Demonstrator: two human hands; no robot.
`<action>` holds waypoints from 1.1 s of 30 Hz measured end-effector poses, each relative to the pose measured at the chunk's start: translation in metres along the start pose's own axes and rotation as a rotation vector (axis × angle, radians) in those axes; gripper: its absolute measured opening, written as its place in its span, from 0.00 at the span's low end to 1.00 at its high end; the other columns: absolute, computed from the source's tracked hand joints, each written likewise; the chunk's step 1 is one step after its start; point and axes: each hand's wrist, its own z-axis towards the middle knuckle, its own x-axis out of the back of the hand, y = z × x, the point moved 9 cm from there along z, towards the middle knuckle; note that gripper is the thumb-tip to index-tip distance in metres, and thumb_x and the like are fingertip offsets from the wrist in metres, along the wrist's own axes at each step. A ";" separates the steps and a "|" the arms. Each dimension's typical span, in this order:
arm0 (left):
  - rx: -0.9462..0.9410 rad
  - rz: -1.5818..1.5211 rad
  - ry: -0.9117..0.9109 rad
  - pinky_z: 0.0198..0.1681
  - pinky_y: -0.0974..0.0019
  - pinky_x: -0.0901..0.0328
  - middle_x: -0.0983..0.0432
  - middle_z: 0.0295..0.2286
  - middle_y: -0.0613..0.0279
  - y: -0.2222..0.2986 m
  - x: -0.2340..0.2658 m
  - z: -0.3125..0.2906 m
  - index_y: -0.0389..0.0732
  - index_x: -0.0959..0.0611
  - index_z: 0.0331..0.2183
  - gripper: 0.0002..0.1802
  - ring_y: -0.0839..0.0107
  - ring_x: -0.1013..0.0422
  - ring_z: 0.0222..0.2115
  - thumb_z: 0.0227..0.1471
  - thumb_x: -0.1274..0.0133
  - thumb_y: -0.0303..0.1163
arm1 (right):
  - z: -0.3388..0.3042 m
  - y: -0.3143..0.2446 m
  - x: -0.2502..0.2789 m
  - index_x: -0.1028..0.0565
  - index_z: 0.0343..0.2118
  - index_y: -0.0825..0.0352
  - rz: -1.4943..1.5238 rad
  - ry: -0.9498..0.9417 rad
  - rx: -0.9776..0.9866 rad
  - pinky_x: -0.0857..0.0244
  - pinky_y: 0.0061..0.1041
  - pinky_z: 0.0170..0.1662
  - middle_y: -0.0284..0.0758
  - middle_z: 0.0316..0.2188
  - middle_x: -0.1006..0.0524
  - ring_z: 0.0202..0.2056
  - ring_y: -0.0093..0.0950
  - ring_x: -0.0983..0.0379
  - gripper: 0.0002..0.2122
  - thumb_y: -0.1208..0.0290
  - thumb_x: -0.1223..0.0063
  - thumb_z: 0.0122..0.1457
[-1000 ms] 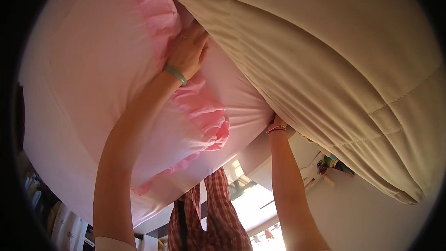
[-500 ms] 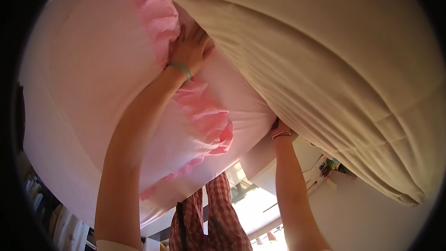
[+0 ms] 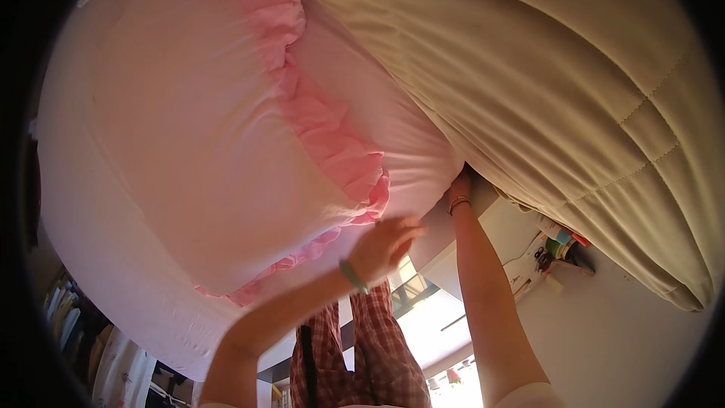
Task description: The person folds a green and white patterned blanket on a bed, then smooths and tucks a pink fitted sheet over the mattress. The person adjusts the sheet edges and corners to ensure a neat fit.
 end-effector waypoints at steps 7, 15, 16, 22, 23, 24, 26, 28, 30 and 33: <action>1.419 -1.246 0.292 0.46 0.58 0.32 0.30 0.49 0.67 -0.143 -0.155 -0.245 0.49 0.31 0.53 0.21 0.68 0.29 0.44 0.59 0.52 0.40 | 0.017 -0.040 -0.007 0.34 0.54 0.67 0.206 0.036 -0.024 0.34 0.31 0.52 0.38 0.51 0.28 0.51 0.33 0.33 0.18 0.67 0.60 0.64; 1.096 -1.543 1.045 0.45 0.55 0.30 0.30 0.45 0.69 -0.215 -0.148 -0.282 0.50 0.30 0.48 0.16 0.70 0.32 0.46 0.59 0.52 0.41 | 0.015 -0.067 -0.028 0.32 0.53 0.65 0.563 -0.089 -0.195 0.33 0.32 0.51 0.36 0.49 0.27 0.49 0.32 0.31 0.16 0.68 0.58 0.63; 1.120 -1.508 1.062 0.45 0.56 0.30 0.30 0.44 0.69 -0.216 -0.149 -0.279 0.50 0.29 0.47 0.15 0.70 0.31 0.45 0.59 0.52 0.41 | 0.015 -0.069 -0.029 0.32 0.53 0.65 0.611 -0.103 -0.214 0.33 0.32 0.51 0.36 0.49 0.27 0.49 0.31 0.31 0.16 0.68 0.58 0.63; 1.161 -1.485 0.836 0.42 0.58 0.30 0.29 0.47 0.65 -0.175 -0.139 -0.283 0.50 0.29 0.49 0.16 0.67 0.30 0.45 0.59 0.51 0.38 | 0.005 -0.088 -0.027 0.31 0.52 0.63 0.862 -0.224 -0.306 0.32 0.32 0.50 0.34 0.48 0.26 0.48 0.30 0.29 0.16 0.69 0.57 0.62; 1.169 -1.545 0.832 0.43 0.59 0.31 0.31 0.48 0.64 -0.165 -0.140 -0.290 0.50 0.30 0.52 0.19 0.66 0.33 0.48 0.59 0.50 0.37 | -0.001 -0.092 -0.027 0.31 0.52 0.63 0.899 -0.246 -0.320 0.32 0.32 0.50 0.34 0.48 0.26 0.48 0.30 0.29 0.15 0.69 0.57 0.62; 1.131 -1.585 0.821 0.44 0.60 0.32 0.31 0.49 0.64 -0.150 -0.130 -0.287 0.51 0.30 0.52 0.20 0.67 0.33 0.48 0.59 0.50 0.38 | -0.006 -0.091 -0.020 0.30 0.52 0.63 0.937 -0.259 -0.331 0.32 0.32 0.50 0.34 0.48 0.25 0.47 0.29 0.29 0.15 0.69 0.56 0.62; 1.050 -1.661 0.808 0.46 0.62 0.33 0.32 0.49 0.64 -0.116 -0.102 -0.289 0.52 0.31 0.54 0.22 0.67 0.33 0.49 0.59 0.50 0.39 | -0.025 -0.084 -0.010 0.30 0.51 0.62 0.992 -0.249 -0.363 0.32 0.32 0.49 0.33 0.47 0.25 0.47 0.29 0.28 0.15 0.69 0.56 0.62; 1.046 -1.698 0.840 0.48 0.62 0.35 0.33 0.50 0.64 -0.111 -0.093 -0.306 0.51 0.32 0.56 0.24 0.67 0.34 0.49 0.59 0.50 0.42 | -0.043 -0.078 -0.001 0.30 0.51 0.62 0.991 -0.177 -0.388 0.31 0.32 0.49 0.32 0.47 0.25 0.46 0.29 0.28 0.15 0.70 0.56 0.61; 1.091 -1.689 0.834 0.49 0.62 0.36 0.32 0.50 0.63 -0.113 -0.090 -0.311 0.50 0.32 0.55 0.25 0.68 0.34 0.49 0.58 0.50 0.45 | -0.052 -0.054 0.020 0.32 0.54 0.59 0.951 0.029 -0.421 0.33 0.34 0.52 0.28 0.50 0.28 0.50 0.29 0.32 0.16 0.64 0.60 0.64; 1.205 -1.571 0.898 0.45 0.63 0.35 0.29 0.46 0.64 -0.122 -0.089 -0.329 0.47 0.28 0.51 0.23 0.70 0.32 0.45 0.57 0.49 0.47 | -0.075 -0.082 0.019 0.32 0.52 0.61 0.961 0.100 -0.355 0.31 0.35 0.50 0.29 0.48 0.27 0.49 0.30 0.31 0.17 0.60 0.58 0.64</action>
